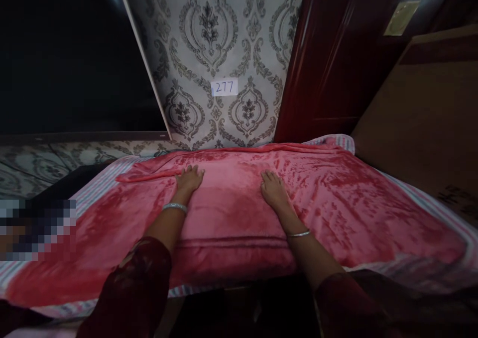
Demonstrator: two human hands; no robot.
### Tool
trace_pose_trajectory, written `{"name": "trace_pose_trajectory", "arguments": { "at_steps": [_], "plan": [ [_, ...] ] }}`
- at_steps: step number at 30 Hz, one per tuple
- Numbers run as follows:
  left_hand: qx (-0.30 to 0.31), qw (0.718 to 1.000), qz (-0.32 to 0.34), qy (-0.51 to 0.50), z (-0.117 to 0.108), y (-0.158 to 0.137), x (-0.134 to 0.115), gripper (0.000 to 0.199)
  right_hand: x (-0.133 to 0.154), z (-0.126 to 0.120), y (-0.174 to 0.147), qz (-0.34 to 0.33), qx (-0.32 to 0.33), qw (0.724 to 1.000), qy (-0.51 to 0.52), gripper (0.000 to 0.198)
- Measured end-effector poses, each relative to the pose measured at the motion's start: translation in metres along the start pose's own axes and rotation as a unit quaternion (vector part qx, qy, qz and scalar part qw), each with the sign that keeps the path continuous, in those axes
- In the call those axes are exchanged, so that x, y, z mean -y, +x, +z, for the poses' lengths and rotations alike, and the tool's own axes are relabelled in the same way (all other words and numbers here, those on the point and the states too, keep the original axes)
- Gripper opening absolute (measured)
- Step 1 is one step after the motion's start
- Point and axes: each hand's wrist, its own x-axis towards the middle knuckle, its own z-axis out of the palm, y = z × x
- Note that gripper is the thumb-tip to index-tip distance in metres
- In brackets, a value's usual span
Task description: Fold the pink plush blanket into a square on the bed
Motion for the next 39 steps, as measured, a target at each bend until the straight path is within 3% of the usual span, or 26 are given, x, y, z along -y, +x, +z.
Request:
{"name": "trace_pose_trajectory", "arguments": {
  "at_steps": [6,10,13,17,21,33,39],
  "plan": [
    [-0.020,0.999,-0.014,-0.036,0.005,-0.007,-0.006,0.065,0.003,-0.024,0.026,0.039,0.079,0.996,0.033,0.057],
    [-0.020,0.999,-0.019,-0.029,0.004,-0.007,-0.006,0.064,0.021,-0.040,0.055,0.047,0.047,0.997,0.030,0.057],
    [-0.021,0.999,-0.013,-0.027,0.004,-0.007,-0.005,0.065,0.031,-0.034,0.063,0.044,0.030,0.998,0.015,0.056],
    [-0.002,0.999,-0.013,-0.041,0.005,-0.003,-0.003,0.068,0.022,-0.014,0.058,0.066,0.083,0.994,0.007,0.055],
    [0.008,0.999,-0.014,-0.051,0.009,0.002,0.001,0.070,0.010,-0.004,0.057,0.079,0.096,0.992,0.003,0.056],
    [-0.027,0.997,-0.008,-0.076,0.010,-0.002,0.004,0.064,0.012,-0.014,0.053,0.074,0.101,0.992,0.019,0.057],
    [-0.027,0.996,0.001,-0.090,0.009,-0.003,0.004,0.066,-0.001,-0.021,0.022,0.065,0.115,0.991,-0.009,0.060]
  ]
}}
